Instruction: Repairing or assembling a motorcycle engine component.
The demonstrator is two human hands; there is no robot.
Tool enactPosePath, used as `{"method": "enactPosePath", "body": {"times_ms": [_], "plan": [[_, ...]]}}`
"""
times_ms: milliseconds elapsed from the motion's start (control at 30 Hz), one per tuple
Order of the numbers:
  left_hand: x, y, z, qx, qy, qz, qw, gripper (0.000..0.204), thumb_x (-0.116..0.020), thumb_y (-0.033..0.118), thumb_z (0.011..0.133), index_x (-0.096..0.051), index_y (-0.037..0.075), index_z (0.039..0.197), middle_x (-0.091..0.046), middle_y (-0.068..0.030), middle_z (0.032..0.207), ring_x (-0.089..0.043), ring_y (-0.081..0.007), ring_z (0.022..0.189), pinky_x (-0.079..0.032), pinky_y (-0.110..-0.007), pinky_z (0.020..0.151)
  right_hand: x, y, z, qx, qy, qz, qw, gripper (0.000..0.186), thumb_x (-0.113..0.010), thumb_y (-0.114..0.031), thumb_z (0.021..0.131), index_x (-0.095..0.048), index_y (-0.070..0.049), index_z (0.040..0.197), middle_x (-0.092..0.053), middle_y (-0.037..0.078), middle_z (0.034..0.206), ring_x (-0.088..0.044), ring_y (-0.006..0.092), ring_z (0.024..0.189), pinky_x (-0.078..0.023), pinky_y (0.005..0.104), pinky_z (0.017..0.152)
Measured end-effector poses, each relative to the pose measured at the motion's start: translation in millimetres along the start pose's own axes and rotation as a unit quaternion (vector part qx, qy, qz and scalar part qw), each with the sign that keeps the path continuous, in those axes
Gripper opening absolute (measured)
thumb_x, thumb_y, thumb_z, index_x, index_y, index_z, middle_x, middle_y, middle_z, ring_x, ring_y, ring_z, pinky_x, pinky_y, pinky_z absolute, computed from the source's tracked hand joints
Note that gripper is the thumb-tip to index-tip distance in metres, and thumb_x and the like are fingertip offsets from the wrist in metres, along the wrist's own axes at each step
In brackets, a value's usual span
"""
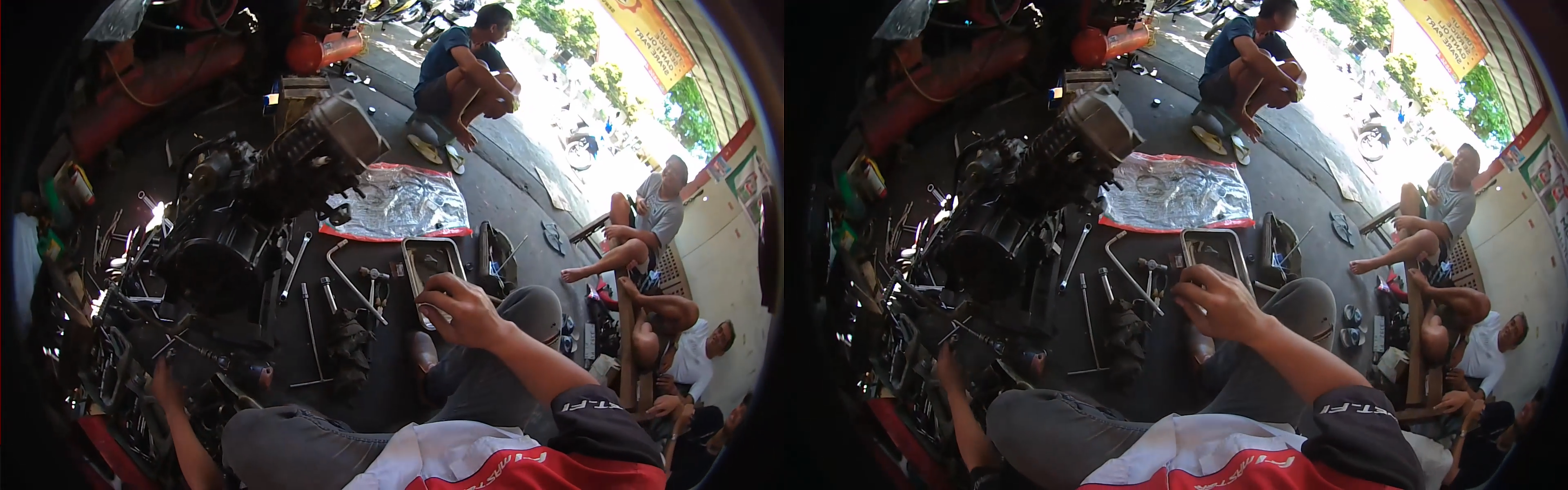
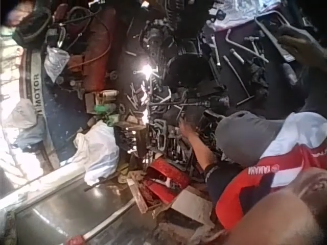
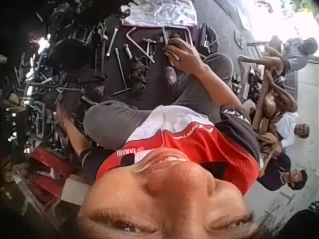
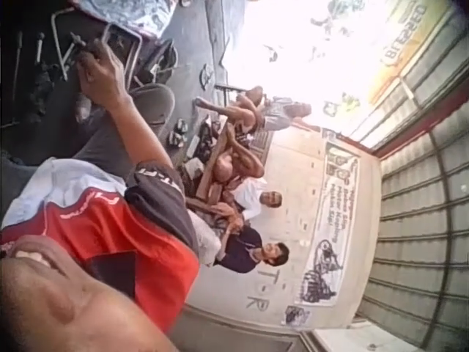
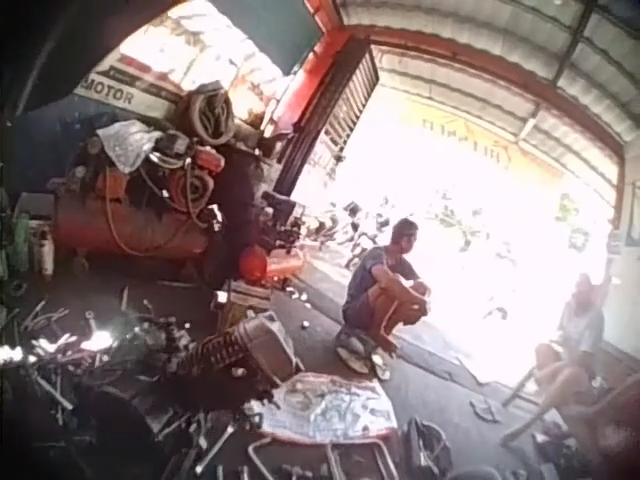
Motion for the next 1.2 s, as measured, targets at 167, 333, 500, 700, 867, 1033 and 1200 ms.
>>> {"method": "enactPosePath", "body": {"times_ms": [167,333,500,700,867,1033,1200], "plan": [[152,-21,-55,0.269,0.206,-0.076,0.938,0.046,-0.059,0.031,0.105,-0.06,-0.003,0.135,-0.065,-0.0232,0.136,-0.064,-0.0349,0.125,-0.049,-0.039,0.101,-16,13,-35,-0.013,0.011,0.055,0.998,0.018,-0.075,-0.012,0.088,-0.071,-0.008,0.104,-0.064,0.011,0.107,-0.069,0.033,0.093,-0.057,0.0412,0.077],[338,105,-56,0.171,0.289,-0.276,0.901,0.037,-0.051,0.022,0.11,-0.055,-0.002,0.138,-0.065,-0.013,0.126,-0.063,-0.0217,0.117,-0.049,-0.035,0.101,-33,-10,-34,0.038,-0.027,0.122,0.991,0.02,-0.073,-0.017,0.091,-0.067,-0.006,0.107,-0.063,0.012,0.107,-0.068,0.0333,0.095,-0.058,0.0425,0.08],[446,330,4,-0.002,0.179,-0.465,0.867,0.031,-0.052,0.017,0.109,-0.057,0.0,0.134,-0.068,-0.0108,0.117,-0.067,-0.0182,0.108,-0.053,-0.034,0.096,-14,-61,-27,0.104,-0.039,0.191,0.975,0.066,-0.077,-0.029,0.088,-0.049,-0.011,0.145,-0.05,0.018,0.142,-0.053,0.0396,0.129,-0.047,0.0485,0.107],[399,562,72,-0.058,-0.085,-0.658,0.746,0.027,-0.057,0.02,0.106,-0.06,0.002,0.126,-0.071,-0.0103,0.111,-0.073,-0.0212,0.098,-0.062,-0.036,0.082,49,-51,-53,0.067,0.159,0.206,0.963,0.074,-0.081,-0.02,0.085,-0.045,-0.009,0.15,-0.05,0.02,0.145,-0.048,0.0386,0.138,-0.043,0.0469,0.112],[332,672,117,-0.057,-0.113,-0.741,0.66,0.027,-0.06,0.021,0.105,-0.061,0.001,0.123,-0.071,-0.0101,0.11,-0.074,-0.0225,0.097,-0.063,-0.038,0.079,99,25,-88,-0.136,0.25,0.28,0.917,0.029,-0.067,-0.013,0.099,-0.059,-0.004,0.125,-0.071,0.018,0.104,-0.072,0.0347,0.09,-0.054,0.0393,0.078],[241,705,102,0.131,-0.158,-0.896,0.394,0.026,-0.054,0.023,0.108,-0.062,0.0,0.118,-0.071,-0.0125,0.11,-0.071,-0.0255,0.102,-0.062,-0.044,0.092,158,51,-77,-0.149,0.147,0.136,0.968,0.022,-0.067,-0.022,0.1,-0.068,-0.003,0.112,-0.074,0.018,0.086,-0.071,0.0255,0.067,-0.053,0.0366,0.063],[193,658,93,0.18,-0.093,-0.951,0.234,0.025,-0.048,0.026,0.11,-0.062,0.004,0.114,-0.07,-0.0105,0.104,-0.072,-0.0258,0.098,-0.062,-0.043,0.09,144,20,-19,-0.061,-0.023,-0.008,0.998,0.017,-0.068,-0.017,0.097,-0.066,-0.003,0.107,-0.068,0.021,0.088,-0.068,0.0379,0.079,-0.05,0.0447,0.071]]}}
Point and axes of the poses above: each hand's wrist, its own z-axis towards the middle knuckle, its own x-axis out of the back of the hand, y = z × x, the point moved 7 cm from there along z, towards the middle knuckle
